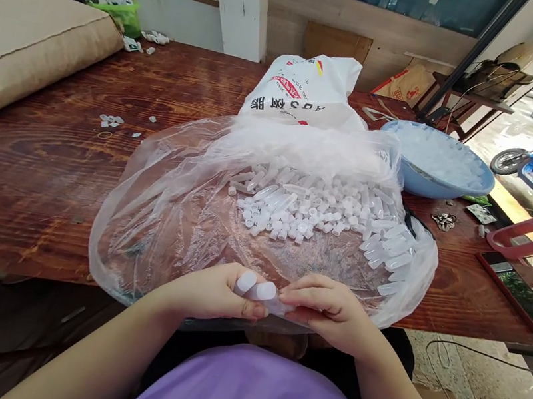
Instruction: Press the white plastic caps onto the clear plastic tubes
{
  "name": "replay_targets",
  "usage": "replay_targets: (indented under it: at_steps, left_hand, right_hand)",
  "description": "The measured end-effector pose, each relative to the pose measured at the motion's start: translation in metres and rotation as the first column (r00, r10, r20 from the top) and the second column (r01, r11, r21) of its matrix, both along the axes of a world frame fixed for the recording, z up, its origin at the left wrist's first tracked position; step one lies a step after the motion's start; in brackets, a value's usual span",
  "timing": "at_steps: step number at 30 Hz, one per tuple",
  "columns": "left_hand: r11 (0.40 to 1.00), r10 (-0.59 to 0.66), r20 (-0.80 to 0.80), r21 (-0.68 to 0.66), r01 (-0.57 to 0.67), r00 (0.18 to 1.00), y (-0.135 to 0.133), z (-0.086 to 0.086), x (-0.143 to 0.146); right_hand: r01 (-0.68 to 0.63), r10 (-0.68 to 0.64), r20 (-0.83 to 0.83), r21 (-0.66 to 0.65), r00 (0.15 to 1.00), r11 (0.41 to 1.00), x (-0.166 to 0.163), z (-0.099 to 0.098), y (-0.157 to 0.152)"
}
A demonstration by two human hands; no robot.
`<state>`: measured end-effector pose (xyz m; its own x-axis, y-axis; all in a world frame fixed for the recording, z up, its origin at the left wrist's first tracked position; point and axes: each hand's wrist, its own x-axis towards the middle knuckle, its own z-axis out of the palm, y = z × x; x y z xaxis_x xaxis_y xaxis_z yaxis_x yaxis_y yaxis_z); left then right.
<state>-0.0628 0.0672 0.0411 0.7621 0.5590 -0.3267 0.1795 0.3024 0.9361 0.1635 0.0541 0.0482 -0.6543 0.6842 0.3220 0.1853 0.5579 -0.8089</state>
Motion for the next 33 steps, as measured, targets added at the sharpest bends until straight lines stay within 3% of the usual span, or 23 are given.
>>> replay_targets:
  at_steps: [4, 8, 12, 16, 18, 21, 25, 29, 33]
  left_hand:
    - [0.987, -0.023, 0.065, -0.155, 0.032, 0.998, 0.002, -0.004, -0.001]
    - [0.968, -0.018, 0.103, -0.246, 0.043, 0.995, 0.001, -0.005, 0.001]
    - [0.989, 0.009, 0.032, -0.147, -0.004, 0.999, 0.003, -0.002, 0.001]
    - [0.998, 0.034, -0.052, -0.042, -0.036, 0.998, 0.004, 0.001, -0.002]
    - [0.999, 0.039, -0.071, 0.012, -0.038, 0.997, 0.004, 0.002, -0.003]
    - [0.994, 0.075, -0.089, 0.081, -0.067, 0.993, 0.002, 0.002, -0.003]
    - [0.992, 0.093, -0.128, 0.100, -0.080, 0.987, 0.000, 0.003, -0.002]
    - [0.987, 0.100, -0.206, 0.147, -0.070, 0.973, -0.002, 0.008, -0.002]
    - [0.970, 0.164, -0.263, 0.217, -0.108, 0.951, -0.003, 0.012, -0.002]
  right_hand:
    - [-0.049, 0.047, 0.054, 0.035, 0.997, 0.998, 0.001, 0.003, -0.002]
    - [0.067, -0.084, 0.211, 0.088, 0.974, 0.994, -0.007, 0.003, -0.003]
    - [0.265, -0.251, 0.355, 0.008, 0.901, 0.964, -0.013, 0.000, -0.004]
    - [0.180, -0.146, 0.271, -0.104, 0.951, 0.978, -0.010, 0.002, -0.004]
    - [0.156, -0.103, 0.344, -0.131, 0.933, 0.979, -0.010, 0.002, -0.004]
    - [0.239, -0.143, 0.449, -0.166, 0.882, 0.957, -0.011, 0.000, -0.004]
    - [0.194, -0.137, 0.298, -0.172, 0.945, 0.966, -0.013, -0.005, -0.004]
    - [0.256, -0.166, 0.374, -0.208, 0.913, 0.944, -0.015, -0.006, -0.003]
    - [0.200, -0.149, 0.227, -0.224, 0.962, 0.954, -0.017, -0.007, -0.003]
